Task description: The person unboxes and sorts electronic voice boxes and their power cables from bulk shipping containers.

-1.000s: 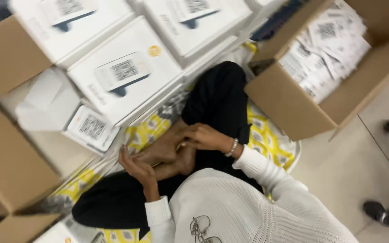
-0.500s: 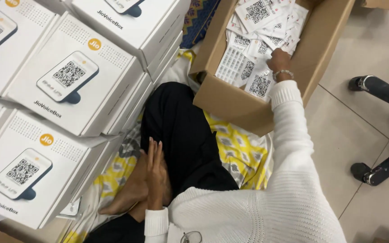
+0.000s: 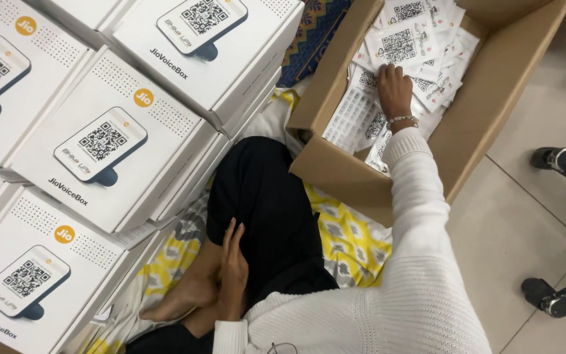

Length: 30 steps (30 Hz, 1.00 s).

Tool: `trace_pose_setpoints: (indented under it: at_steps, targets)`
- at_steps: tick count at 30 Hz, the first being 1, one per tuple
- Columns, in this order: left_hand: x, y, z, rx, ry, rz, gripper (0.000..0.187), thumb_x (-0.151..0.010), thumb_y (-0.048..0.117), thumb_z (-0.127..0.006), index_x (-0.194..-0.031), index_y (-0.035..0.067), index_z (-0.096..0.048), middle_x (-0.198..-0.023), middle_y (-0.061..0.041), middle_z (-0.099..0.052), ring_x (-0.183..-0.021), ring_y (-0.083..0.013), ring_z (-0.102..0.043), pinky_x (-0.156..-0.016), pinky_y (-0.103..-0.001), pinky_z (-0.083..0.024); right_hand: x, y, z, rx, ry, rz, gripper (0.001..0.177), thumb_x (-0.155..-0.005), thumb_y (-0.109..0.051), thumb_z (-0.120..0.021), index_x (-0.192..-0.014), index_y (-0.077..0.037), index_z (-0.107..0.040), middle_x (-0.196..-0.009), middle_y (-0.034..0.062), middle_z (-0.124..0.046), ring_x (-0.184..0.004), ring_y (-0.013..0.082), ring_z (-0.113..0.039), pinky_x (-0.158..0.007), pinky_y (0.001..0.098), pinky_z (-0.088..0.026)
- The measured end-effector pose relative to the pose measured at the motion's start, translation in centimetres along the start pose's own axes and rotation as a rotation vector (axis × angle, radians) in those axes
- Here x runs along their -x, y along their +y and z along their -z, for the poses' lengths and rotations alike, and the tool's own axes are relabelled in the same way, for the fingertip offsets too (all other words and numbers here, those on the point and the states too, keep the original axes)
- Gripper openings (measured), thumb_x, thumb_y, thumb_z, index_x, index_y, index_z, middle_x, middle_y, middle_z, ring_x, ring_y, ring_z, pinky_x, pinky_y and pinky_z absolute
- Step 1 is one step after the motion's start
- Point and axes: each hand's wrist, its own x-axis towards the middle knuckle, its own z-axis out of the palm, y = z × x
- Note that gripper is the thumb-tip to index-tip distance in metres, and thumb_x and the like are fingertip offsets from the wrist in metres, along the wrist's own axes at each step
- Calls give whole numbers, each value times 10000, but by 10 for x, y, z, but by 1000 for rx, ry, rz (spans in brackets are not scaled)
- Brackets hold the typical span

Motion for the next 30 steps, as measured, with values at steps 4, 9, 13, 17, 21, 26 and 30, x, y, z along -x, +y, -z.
trace_pose_setpoints:
  at_steps: [4,9,13,17,21,26,30]
  targets:
    - [2,3,3,-47,-10,11,571,-953,-70,-327,-1497,22,-476,-1589,-202,-433,-1468,-414,-434,-1212,-476,-355,7,3,3,-109,-31,-10,163,-1055,-136,-640,-1200,-63,-640,-1103,92,-593,-1052,262,-598,-776,409,-517]
    - [17,-38,-10,15,52,-13,515,-989,-83,-325,-1463,10,-501,-1563,-209,-465,-1364,-407,-558,-1150,-445,-447,3,-5,64,-241,128,-87,331,-974,-309,-669,-1201,-71,-634,-1202,130,-605,-1100,291,-597,-842,433,-531]
    - [20,-55,-15,104,106,-46,499,-1005,-95,-322,-1460,-9,-510,-1546,-210,-489,-1254,-379,-659,-1078,-426,-531,-5,-2,67,-7,388,-19,796,-746,-478,-695,-1375,-19,-531,-1246,149,-635,-1109,299,-607,-939,528,-514]
    - [14,-44,-17,156,84,34,516,-983,-120,-328,-1461,-18,-494,-1548,-217,-473,-1251,-375,-657,-1051,-430,-530,4,9,-9,-36,179,-40,651,-912,-289,-682,-1446,35,-501,-1264,169,-624,-1145,311,-586,-952,533,-481]
    - [11,-103,-44,297,227,-237,527,-949,-43,-496,-1474,-28,-455,-1569,-219,-401,-1287,-398,-575,-1060,-429,-534,7,1,45,-290,78,-107,169,-1033,-111,-593,-1174,-78,-680,-1125,145,-688,-1025,344,-649,-832,477,-529]
    - [26,-69,-28,222,376,-133,431,-1082,-32,-368,-1480,1,-532,-1589,-181,-461,-1349,-385,-584,-1081,-415,-560,7,1,148,-662,486,-146,75,-970,-132,-709,-922,-81,-737,-849,139,-716,-736,324,-674,-652,438,-530]
    - [25,15,19,72,283,-107,406,-1058,62,-508,-1461,41,-552,-1600,-150,-445,-1360,-330,-575,-1083,-438,-509,59,-67,301,-953,699,-106,196,-1056,-37,-570,-970,112,-663,-883,187,-692,-725,247,-586,-663,375,-445]
